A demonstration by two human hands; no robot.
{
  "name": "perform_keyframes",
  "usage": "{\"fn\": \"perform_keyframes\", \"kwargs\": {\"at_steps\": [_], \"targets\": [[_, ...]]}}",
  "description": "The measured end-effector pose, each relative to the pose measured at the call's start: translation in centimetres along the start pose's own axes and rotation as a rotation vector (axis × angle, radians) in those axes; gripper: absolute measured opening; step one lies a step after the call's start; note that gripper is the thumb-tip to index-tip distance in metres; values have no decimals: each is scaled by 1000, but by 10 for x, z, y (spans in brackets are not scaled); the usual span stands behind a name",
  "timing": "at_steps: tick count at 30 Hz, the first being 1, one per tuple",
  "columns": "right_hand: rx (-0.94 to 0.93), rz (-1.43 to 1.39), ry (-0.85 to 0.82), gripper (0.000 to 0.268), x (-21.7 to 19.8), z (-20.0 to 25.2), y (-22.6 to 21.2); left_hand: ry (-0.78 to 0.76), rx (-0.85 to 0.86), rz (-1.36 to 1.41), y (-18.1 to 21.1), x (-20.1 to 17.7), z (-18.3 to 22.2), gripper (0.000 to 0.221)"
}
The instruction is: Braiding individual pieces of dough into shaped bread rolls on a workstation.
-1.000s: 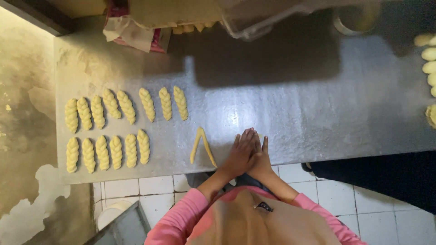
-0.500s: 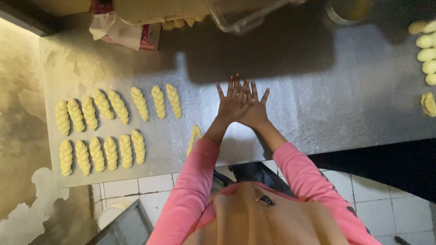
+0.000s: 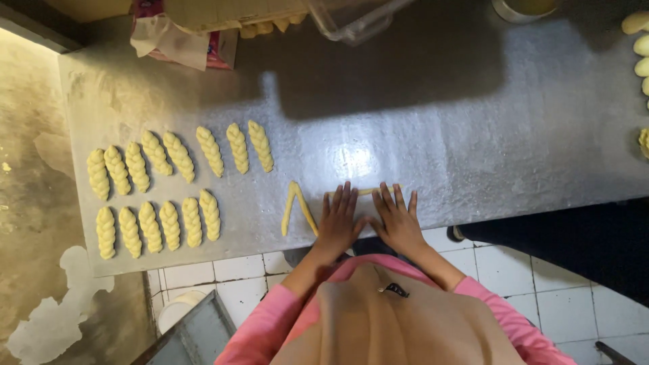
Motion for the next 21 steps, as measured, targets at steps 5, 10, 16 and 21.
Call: {"fn": "perform_keyframes", "kwargs": {"at_steps": [5, 10, 16, 21], "targets": [[43, -20, 42, 70, -4, -77, 13, 252, 12, -153, -35, 23, -87, 76], [60, -153, -3, 65, -19, -110, 33, 389, 45, -215, -66, 25, -146, 70], [-55, -324, 354, 8, -12, -93, 58, 48, 74, 343, -84, -13, -104, 48], [501, -1372, 135, 20, -26, -118, 18, 280, -114, 401, -84, -24, -48, 16]]}}
Point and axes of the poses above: each hand's wrist, its own z-axis away from the middle knuckle, its own x-axis out of the palm, y = z × x, the point moved 2 cm from there along -z, towards the middle knuckle, and after that the axes turned 6 degrees about y, right-handed, at the moved point
